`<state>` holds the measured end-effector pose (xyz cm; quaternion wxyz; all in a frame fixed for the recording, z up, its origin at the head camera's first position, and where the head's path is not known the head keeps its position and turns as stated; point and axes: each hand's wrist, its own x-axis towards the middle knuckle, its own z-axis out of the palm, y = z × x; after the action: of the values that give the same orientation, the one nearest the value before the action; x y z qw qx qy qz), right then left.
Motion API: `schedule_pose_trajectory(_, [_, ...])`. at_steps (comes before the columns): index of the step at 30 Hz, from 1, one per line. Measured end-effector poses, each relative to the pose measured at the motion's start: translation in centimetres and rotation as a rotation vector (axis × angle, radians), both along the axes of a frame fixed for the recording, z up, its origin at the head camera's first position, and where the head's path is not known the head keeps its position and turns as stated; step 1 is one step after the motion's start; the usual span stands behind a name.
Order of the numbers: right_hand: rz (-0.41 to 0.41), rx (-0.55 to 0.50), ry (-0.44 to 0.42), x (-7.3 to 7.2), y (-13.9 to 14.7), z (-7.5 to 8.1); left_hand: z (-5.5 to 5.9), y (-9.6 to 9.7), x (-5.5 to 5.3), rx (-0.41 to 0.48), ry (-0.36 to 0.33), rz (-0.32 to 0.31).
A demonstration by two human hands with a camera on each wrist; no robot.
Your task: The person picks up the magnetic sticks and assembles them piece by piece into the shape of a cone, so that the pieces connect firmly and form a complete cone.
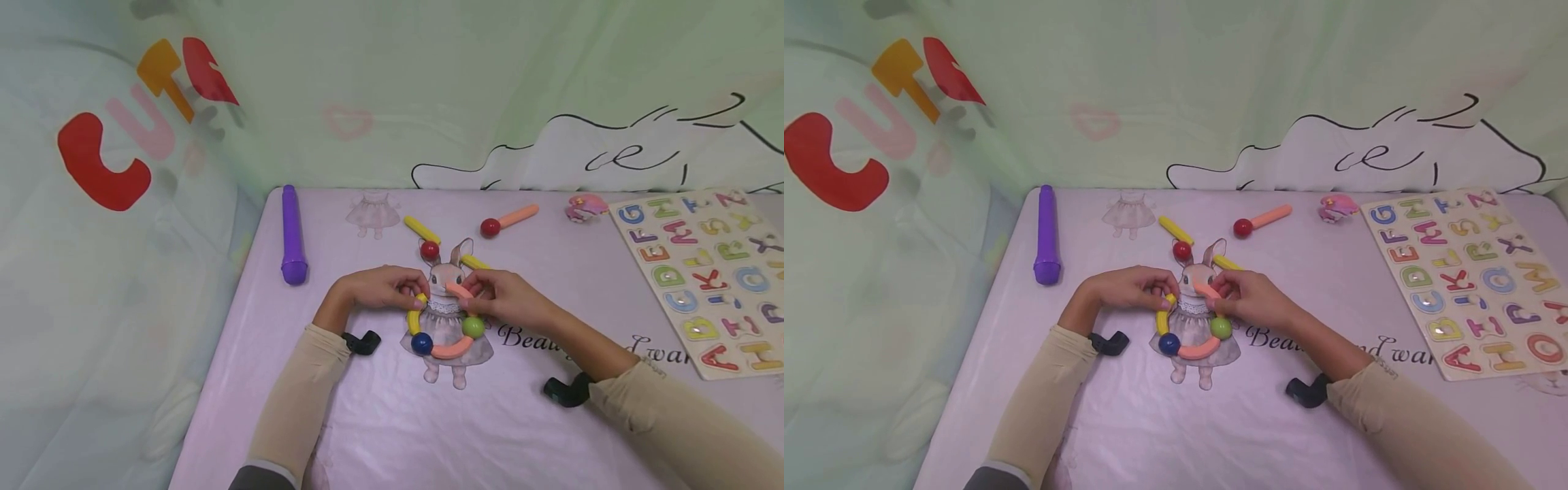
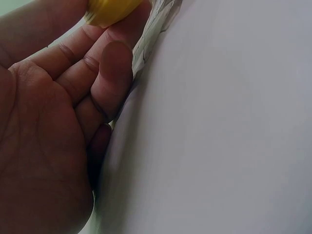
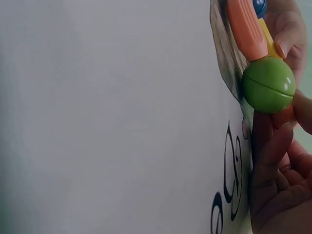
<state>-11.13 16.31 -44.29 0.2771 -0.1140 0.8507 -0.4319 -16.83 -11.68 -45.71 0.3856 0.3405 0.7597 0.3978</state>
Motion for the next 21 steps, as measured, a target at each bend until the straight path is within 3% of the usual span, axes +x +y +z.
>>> schedule_pose_trajectory(12, [0.021,0.064,0.038,0.49,0.01,-0.36,0.03,0.07,0.17,-0.03,-0.011,0.02])
schedule_pose_trajectory(21, [0.034,0.041,0.036,0.52,0.14,-0.4,-0.06,0.11,0.14,-0.028,0.009,0.023])
